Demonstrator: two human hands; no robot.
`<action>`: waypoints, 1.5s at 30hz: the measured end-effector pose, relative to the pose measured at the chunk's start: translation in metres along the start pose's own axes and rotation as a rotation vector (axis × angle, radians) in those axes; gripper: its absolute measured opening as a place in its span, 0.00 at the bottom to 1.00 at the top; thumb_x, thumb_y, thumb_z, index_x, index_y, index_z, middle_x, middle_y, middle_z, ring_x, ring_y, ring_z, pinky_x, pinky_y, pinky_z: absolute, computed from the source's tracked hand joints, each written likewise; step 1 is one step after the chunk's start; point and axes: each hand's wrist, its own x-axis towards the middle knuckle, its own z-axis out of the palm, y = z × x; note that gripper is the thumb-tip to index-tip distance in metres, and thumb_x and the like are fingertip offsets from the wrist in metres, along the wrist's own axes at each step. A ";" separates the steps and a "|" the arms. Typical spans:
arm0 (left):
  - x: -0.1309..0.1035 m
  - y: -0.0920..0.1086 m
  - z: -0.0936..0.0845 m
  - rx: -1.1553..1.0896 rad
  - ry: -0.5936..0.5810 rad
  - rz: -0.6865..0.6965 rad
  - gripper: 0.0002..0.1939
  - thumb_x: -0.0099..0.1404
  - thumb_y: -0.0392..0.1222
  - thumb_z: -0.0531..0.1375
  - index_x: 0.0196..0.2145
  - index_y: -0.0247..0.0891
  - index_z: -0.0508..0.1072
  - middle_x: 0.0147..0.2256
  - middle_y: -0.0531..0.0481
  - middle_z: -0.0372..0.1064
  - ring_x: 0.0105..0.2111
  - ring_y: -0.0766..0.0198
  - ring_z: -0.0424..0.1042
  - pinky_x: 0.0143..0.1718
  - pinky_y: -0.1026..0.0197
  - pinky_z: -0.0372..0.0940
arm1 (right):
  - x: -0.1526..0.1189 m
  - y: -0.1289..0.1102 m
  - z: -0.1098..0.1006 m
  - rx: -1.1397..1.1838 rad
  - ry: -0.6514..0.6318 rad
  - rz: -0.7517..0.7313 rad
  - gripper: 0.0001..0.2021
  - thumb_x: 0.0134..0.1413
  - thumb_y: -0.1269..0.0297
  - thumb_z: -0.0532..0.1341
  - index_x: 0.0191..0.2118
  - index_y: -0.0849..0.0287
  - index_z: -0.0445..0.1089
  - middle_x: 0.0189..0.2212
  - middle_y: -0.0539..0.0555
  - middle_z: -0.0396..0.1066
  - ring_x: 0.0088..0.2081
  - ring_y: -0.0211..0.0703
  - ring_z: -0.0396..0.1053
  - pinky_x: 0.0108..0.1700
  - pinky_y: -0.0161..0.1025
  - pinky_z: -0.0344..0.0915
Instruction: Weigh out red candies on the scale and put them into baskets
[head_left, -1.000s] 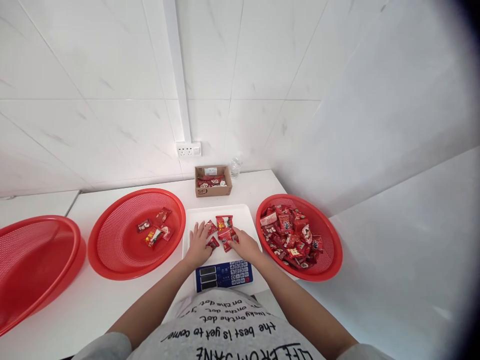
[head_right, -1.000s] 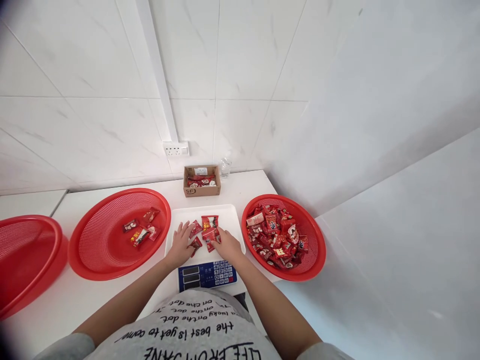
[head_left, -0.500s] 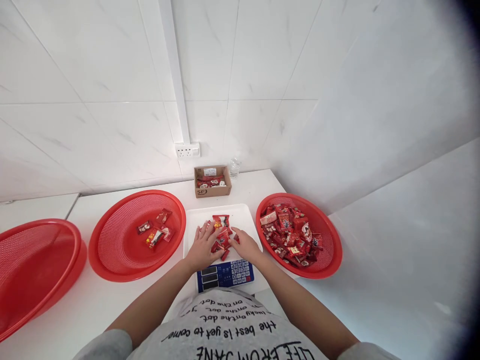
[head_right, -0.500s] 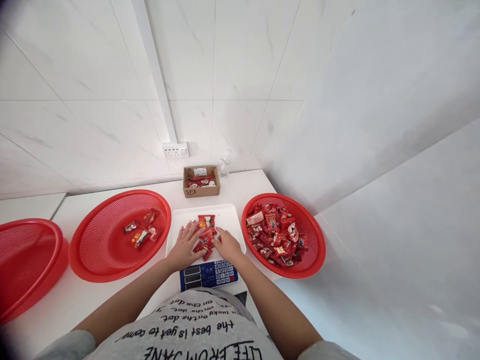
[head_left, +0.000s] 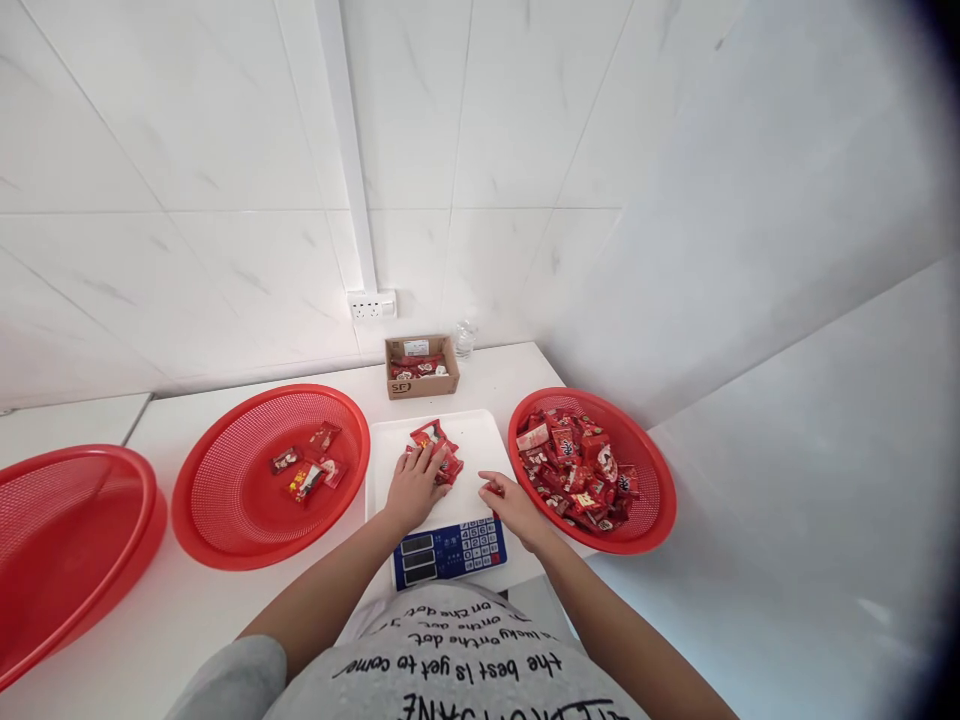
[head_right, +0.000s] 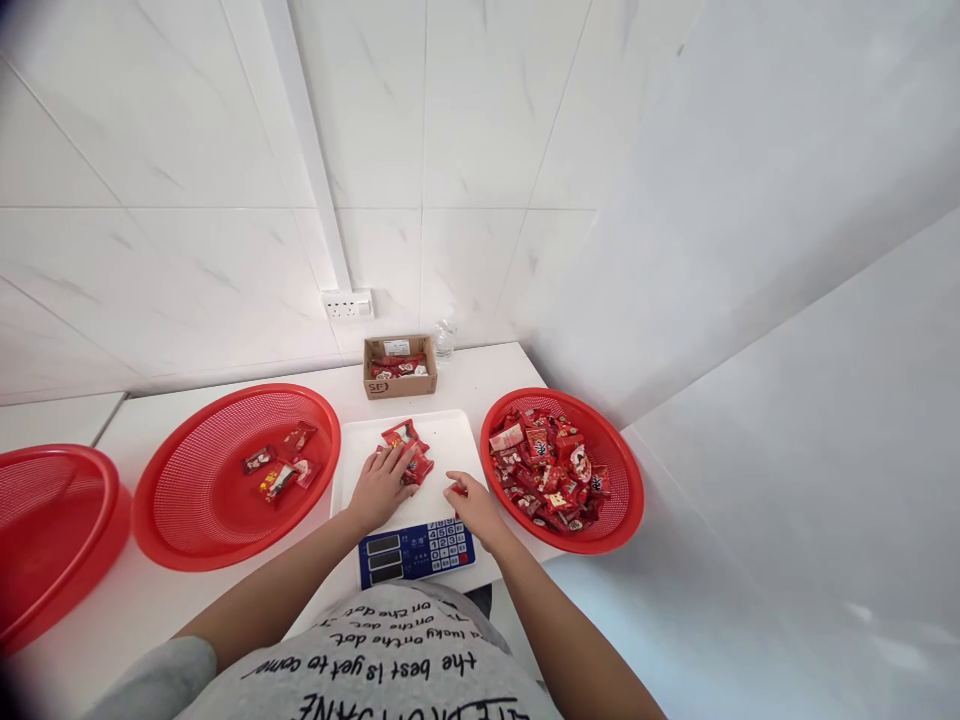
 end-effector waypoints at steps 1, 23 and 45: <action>-0.001 0.001 -0.002 -0.013 -0.002 -0.025 0.32 0.61 0.51 0.56 0.61 0.42 0.56 0.59 0.42 0.57 0.57 0.48 0.56 0.56 0.46 0.51 | -0.001 0.001 -0.001 0.080 -0.005 0.034 0.20 0.47 0.61 0.57 0.49 0.59 0.66 0.32 0.50 0.68 0.30 0.37 0.66 0.35 0.37 0.64; -0.011 0.002 0.015 -0.434 0.067 -0.170 0.37 0.58 0.47 0.58 0.61 0.36 0.50 0.64 0.34 0.40 0.64 0.46 0.37 0.59 0.40 0.45 | 0.030 -0.023 0.035 -0.014 -0.144 0.004 0.27 0.49 0.67 0.56 0.57 0.59 0.58 0.28 0.48 0.67 0.23 0.33 0.61 0.27 0.32 0.61; -0.115 -0.120 -0.039 -0.106 -0.082 -0.347 0.27 0.65 0.52 0.50 0.59 0.41 0.58 0.59 0.43 0.58 0.61 0.53 0.50 0.61 0.46 0.46 | 0.013 0.075 -0.066 -0.353 0.515 -0.074 0.25 0.45 0.53 0.52 0.47 0.61 0.68 0.42 0.61 0.72 0.43 0.53 0.69 0.49 0.50 0.62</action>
